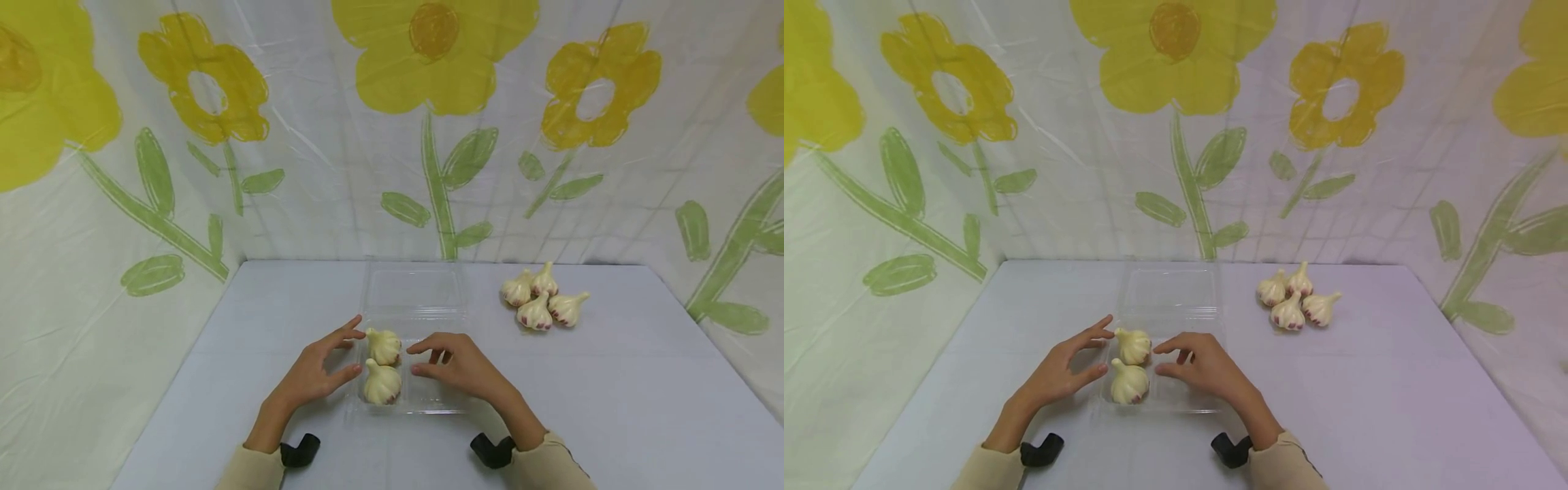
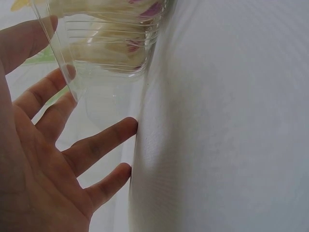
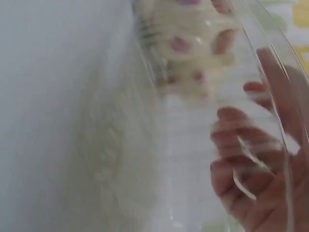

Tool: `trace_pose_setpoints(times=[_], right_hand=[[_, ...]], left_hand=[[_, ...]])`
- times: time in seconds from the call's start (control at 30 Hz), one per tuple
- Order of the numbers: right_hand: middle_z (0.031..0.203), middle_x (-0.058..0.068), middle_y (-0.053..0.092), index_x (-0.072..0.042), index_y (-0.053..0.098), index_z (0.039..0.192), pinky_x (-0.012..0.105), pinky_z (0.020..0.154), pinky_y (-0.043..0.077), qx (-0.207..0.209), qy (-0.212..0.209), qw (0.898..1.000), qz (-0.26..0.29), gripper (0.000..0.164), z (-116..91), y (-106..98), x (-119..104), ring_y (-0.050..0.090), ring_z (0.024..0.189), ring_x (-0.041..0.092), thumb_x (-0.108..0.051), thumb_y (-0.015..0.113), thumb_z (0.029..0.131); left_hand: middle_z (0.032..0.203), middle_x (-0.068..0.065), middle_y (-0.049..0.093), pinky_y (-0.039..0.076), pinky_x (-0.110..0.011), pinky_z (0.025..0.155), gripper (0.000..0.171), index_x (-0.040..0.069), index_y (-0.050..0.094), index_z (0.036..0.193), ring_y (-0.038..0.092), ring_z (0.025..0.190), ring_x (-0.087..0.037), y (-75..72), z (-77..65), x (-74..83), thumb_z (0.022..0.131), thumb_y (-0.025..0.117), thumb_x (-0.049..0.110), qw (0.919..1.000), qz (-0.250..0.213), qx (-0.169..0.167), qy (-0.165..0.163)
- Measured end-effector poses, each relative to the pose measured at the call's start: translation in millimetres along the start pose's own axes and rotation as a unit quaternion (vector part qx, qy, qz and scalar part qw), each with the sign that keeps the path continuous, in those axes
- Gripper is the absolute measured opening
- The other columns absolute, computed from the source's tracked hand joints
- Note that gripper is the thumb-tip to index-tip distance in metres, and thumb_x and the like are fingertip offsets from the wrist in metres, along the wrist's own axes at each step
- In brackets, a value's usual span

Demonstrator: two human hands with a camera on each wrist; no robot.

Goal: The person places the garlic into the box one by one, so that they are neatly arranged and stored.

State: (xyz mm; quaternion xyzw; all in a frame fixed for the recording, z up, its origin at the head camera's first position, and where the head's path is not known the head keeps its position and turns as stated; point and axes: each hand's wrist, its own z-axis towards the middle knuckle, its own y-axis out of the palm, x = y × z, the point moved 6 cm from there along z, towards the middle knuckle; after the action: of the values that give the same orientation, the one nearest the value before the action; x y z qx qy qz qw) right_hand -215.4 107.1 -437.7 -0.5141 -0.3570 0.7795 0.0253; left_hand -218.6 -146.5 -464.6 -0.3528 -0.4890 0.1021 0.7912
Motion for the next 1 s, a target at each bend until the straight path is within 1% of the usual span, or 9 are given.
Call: trace_pose_setpoints(times=[0.1,0.27,0.5,0.7,0.87,1.0], right_hand=[[0.109,0.008,0.076,-0.018,0.077,0.117,0.027,0.074,0.055,0.026,0.017,1.000,0.002,0.030,-5.4,-12.8,4.7,0.064,0.081,0.006,-0.029,0.080,0.089],[0.111,0.007,0.076,-0.026,0.077,0.115,0.027,0.076,0.054,0.074,0.024,0.997,0.005,0.027,-10.7,-28.8,9.8,0.065,0.084,0.007,-0.027,0.080,0.088],[0.112,0.007,0.077,-0.025,0.076,0.116,0.027,0.078,0.054,0.093,0.010,0.996,0.008,0.027,-10.4,-33.4,12.8,0.065,0.087,0.007,-0.027,0.080,0.089],[0.109,0.000,0.077,-0.023,0.076,0.116,0.027,0.077,0.055,0.142,0.010,0.990,0.001,0.028,-15.4,-47.7,15.1,0.066,0.087,0.007,-0.022,0.080,0.089],[0.109,0.006,0.077,-0.022,0.075,0.119,0.030,0.079,0.055,0.169,0.026,0.985,-0.014,0.030,-20.7,-62.8,20.0,0.065,0.090,0.006,-0.021,0.079,0.090],[0.110,0.009,0.076,-0.020,0.073,0.122,0.029,0.081,0.055,0.184,0.037,0.982,-0.030,0.032,-23.6,-74.8,28.1,0.064,0.092,0.005,-0.021,0.078,0.091]], left_hand=[[0.166,0.004,0.036,0.045,-0.064,0.106,0.050,0.020,0.057,0.141,0.067,0.122,-0.029,0.3,0.1,0.0,0.095,0.071,0.034,1.0000,0.003,0.000,0.002],[0.166,0.004,0.037,0.045,-0.065,0.106,0.050,0.021,0.057,0.141,0.067,0.123,-0.030,0.0,0.4,-0.1,0.095,0.071,0.034,1.0000,0.005,0.002,0.005],[0.165,0.004,0.037,0.045,-0.065,0.106,0.050,0.020,0.058,0.140,0.068,0.122,-0.029,-2.1,-0.8,-0.7,0.094,0.072,0.033,1.0000,0.007,0.005,0.003],[0.165,0.003,0.037,0.045,-0.065,0.107,0.050,0.019,0.058,0.140,0.068,0.122,-0.030,-0.6,0.0,-0.5,0.094,0.072,0.033,1.0000,0.000,0.002,0.007],[0.165,0.005,0.037,0.042,-0.066,0.108,0.051,0.023,0.057,0.141,0.067,0.123,-0.030,0.8,0.7,-1.9,0.095,0.072,0.035,1.0000,0.000,0.000,0.000],[0.165,0.006,0.036,0.041,-0.068,0.108,0.051,0.024,0.057,0.141,0.066,0.125,-0.030,1.5,0.3,-3.5,0.094,0.072,0.036,1.0000,0.003,0.001,-0.007]])
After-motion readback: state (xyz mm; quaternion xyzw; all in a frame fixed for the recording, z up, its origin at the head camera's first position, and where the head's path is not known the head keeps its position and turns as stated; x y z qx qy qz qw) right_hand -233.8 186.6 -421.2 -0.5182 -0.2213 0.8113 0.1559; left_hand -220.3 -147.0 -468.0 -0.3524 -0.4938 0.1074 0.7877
